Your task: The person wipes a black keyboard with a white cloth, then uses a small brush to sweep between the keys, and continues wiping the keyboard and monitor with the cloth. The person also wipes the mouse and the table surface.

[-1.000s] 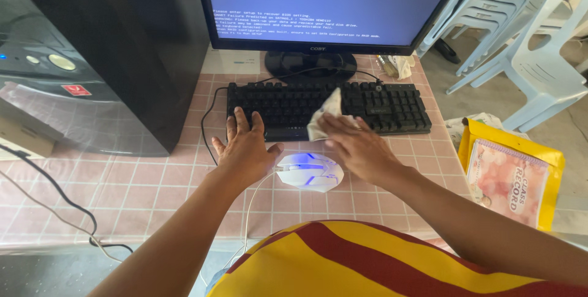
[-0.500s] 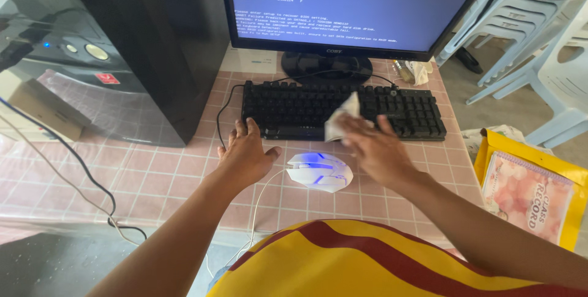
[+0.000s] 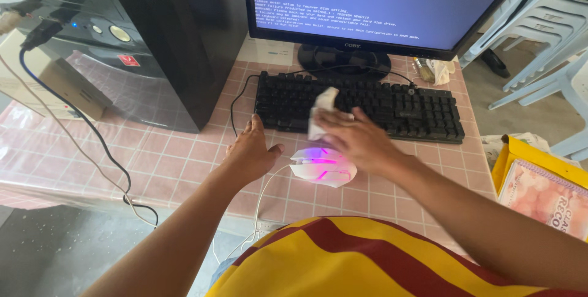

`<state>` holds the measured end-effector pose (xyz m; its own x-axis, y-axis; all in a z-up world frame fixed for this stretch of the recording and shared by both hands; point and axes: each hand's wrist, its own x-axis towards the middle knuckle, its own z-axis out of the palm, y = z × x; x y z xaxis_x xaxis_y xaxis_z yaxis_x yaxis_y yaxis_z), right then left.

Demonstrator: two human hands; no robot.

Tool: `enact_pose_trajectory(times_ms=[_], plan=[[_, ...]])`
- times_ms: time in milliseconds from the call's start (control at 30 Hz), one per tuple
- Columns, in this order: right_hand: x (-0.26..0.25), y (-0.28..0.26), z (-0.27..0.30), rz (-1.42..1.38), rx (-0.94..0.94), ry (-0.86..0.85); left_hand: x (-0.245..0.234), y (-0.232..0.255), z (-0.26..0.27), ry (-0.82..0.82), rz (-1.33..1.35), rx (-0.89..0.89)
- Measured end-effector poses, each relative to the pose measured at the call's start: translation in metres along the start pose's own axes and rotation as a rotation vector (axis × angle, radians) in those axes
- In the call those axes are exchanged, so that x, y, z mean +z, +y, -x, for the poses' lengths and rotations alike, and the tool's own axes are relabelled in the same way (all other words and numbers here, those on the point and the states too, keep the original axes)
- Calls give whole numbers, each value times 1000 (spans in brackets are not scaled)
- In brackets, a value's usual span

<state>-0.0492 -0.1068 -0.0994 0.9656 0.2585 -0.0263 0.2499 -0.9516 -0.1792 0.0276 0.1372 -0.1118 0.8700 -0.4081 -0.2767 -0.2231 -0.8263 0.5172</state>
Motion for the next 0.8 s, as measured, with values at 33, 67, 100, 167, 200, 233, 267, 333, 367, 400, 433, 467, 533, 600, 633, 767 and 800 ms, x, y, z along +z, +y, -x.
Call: enact_pose_trajectory(times_ms=[33, 67, 100, 167, 200, 233, 267, 333, 367, 400, 433, 467, 533, 600, 633, 767, 800], plan=[[-10, 10, 12, 23, 2, 6, -1, -1, 1, 10, 16, 11], [-18, 17, 21, 50, 2, 13, -2, -2, 1, 24, 35, 22], [-22, 22, 26, 40, 67, -14, -4, -2, 2, 37, 54, 32], [-23, 26, 29, 17, 205, -62, -8, -1, 3, 20, 80, 9], [-20, 23, 26, 11, 182, -69, -10, 0, 4, 11, 90, -1], [-14, 17, 17, 6, 159, -75, -11, 0, 5, -8, 104, -18], [-7, 8, 3, -1, 134, -81, -12, -1, 6, -26, 117, -37], [3, -12, -24, -42, -39, -51, -12, -2, 5, -45, 119, -53], [5, -22, -38, -64, -103, -1, -10, -3, 4, -46, 108, -50], [5, -32, -52, -87, -170, 48, -9, -5, 3, -46, 99, -49], [4, -40, -63, -109, -237, 98, -7, -6, 2, -20, 98, 0], [0, -48, -72, -89, -261, 176, -4, -8, 1, 8, 99, 47], [-8, -60, -84, -49, -304, 331, 0, -13, 0, 32, 103, 77], [-19, -65, -85, -154, -162, 354, 3, -15, 0, 22, 108, 45], [-23, -65, -84, -206, -89, 363, 4, -15, 0, 18, 104, 29], [-30, -62, -80, -383, 47, 251, 4, -11, 1, 6, 78, -10], [-28, -62, -79, -186, -63, 154, 5, -10, 3, 4, 71, -18]])
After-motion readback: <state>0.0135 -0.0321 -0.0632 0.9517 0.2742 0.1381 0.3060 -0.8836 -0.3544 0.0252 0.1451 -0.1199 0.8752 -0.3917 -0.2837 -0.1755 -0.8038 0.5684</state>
